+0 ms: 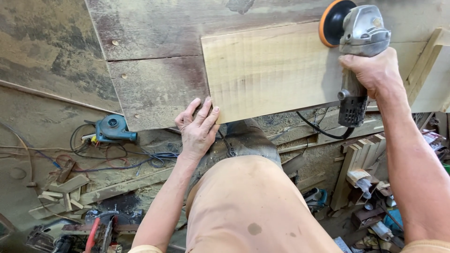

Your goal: The person uses an angle grinder with a sanding disc to sand a rectangular wooden board on a workbench. The person holds the board with one hand and moves the tool across the surface, then flips the board to sand the other side.

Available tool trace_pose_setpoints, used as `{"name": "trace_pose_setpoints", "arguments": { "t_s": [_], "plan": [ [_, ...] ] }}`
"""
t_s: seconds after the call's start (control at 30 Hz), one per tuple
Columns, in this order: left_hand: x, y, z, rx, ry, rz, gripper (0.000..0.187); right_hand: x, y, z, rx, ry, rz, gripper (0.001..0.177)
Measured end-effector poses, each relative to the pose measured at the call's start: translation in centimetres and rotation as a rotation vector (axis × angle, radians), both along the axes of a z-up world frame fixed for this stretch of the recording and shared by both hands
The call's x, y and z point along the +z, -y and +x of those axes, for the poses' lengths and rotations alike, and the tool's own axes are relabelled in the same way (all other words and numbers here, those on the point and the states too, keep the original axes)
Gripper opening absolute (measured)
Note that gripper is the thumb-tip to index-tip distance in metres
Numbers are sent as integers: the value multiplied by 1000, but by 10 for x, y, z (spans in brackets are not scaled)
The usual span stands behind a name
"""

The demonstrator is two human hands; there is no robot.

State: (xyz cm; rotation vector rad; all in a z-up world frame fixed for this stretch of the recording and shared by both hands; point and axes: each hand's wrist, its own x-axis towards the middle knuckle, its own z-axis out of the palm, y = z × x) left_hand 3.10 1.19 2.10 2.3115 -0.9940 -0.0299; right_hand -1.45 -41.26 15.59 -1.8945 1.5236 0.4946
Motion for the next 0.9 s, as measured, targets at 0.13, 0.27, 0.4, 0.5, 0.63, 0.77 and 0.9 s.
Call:
{"name": "trace_pose_setpoints", "arguments": {
  "t_s": [0.13,0.27,0.4,0.5,0.63,0.77,0.9],
  "plan": [
    [-3,0,-1,15,-19,2,42,4,-33,20,48,26,45,30],
    [0,2,1,40,-18,-19,27,5,-67,47,68,15,63,26],
    [1,2,1,47,-21,-23,40,15,-108,80,149,-47,91,30],
    [5,3,4,49,-11,-45,37,14,-130,95,208,-32,121,28],
    [3,4,4,66,8,-72,29,19,-167,120,305,-67,150,33],
    [7,1,6,70,35,-73,26,15,-195,134,416,-22,144,28],
    [8,0,7,26,6,-45,43,8,-201,131,470,-41,65,30]
  ]
}}
